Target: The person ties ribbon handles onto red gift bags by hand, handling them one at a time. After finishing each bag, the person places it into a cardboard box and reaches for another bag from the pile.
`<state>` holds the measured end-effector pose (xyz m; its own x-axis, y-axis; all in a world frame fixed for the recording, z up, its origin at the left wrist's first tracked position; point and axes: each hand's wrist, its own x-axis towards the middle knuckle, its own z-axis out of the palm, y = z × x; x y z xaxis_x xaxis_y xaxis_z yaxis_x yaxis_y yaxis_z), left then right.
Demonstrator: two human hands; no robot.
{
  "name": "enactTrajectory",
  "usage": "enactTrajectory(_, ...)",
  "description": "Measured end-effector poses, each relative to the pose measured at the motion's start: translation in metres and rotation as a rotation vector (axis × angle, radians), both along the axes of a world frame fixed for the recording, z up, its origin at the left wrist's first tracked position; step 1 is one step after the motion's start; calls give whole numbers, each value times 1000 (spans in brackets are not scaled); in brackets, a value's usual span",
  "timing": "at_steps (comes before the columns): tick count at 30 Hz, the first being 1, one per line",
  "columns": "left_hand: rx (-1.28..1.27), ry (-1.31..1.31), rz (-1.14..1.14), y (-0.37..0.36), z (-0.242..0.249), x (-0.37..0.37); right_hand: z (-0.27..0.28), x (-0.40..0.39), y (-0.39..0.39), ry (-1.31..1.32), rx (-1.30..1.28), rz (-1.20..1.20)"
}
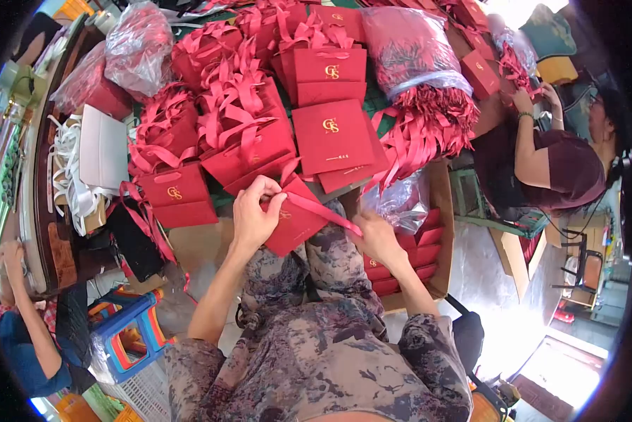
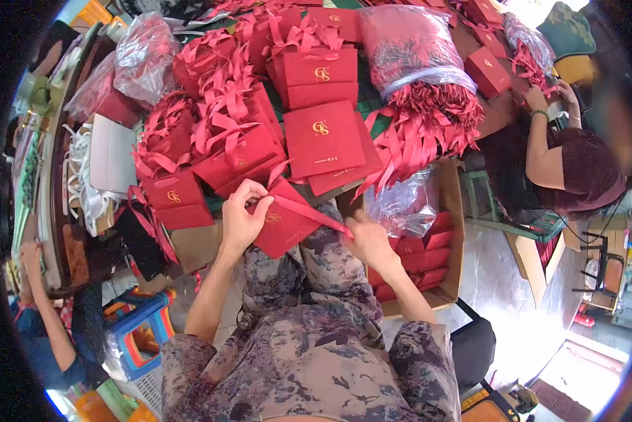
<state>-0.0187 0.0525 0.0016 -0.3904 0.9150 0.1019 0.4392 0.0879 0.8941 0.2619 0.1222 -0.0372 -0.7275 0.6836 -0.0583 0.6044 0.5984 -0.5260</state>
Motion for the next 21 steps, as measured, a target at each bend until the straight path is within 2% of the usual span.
enactTrajectory(1,7,57,22,1,-4,-2,6,3,1,-96,-42,4)
enactTrajectory(3,5,113,52,-1,-5,-1,24,0,-1,-43,-50,72)
enactTrajectory(5,207,495,106,-2,1,8,39,-17,-6,342,-888,-189)
enactTrajectory(6,197,481,100,-9,-1,12,35,-24,-8,511,-1067,-252)
enactTrajectory(7,232,433,86,-16,9,18,36,-34,-10,509,-1071,-248)
enactTrajectory(9,119,128,-29,-39,16,31,43,-57,-13,754,-1156,-393)
enactTrajectory(10,64,74,-50,-48,20,39,45,-68,-16,804,-1164,-408)
enactTrajectory(13,-66,-66,-112,-69,10,50,34,-78,-22,786,-1147,-309)
enactTrajectory(16,-152,-183,6,-78,-8,57,31,-81,-34,757,-1128,-308)
enactTrajectory(18,-186,-521,-49,-81,-15,59,29,-76,-41,711,-1073,-341)
enactTrajectory(19,-188,-522,-41,-82,-21,60,27,-72,-43,706,-1079,-336)
enactTrajectory(21,-183,-946,-67,-85,-30,64,24,-66,-47,688,-1144,-362)
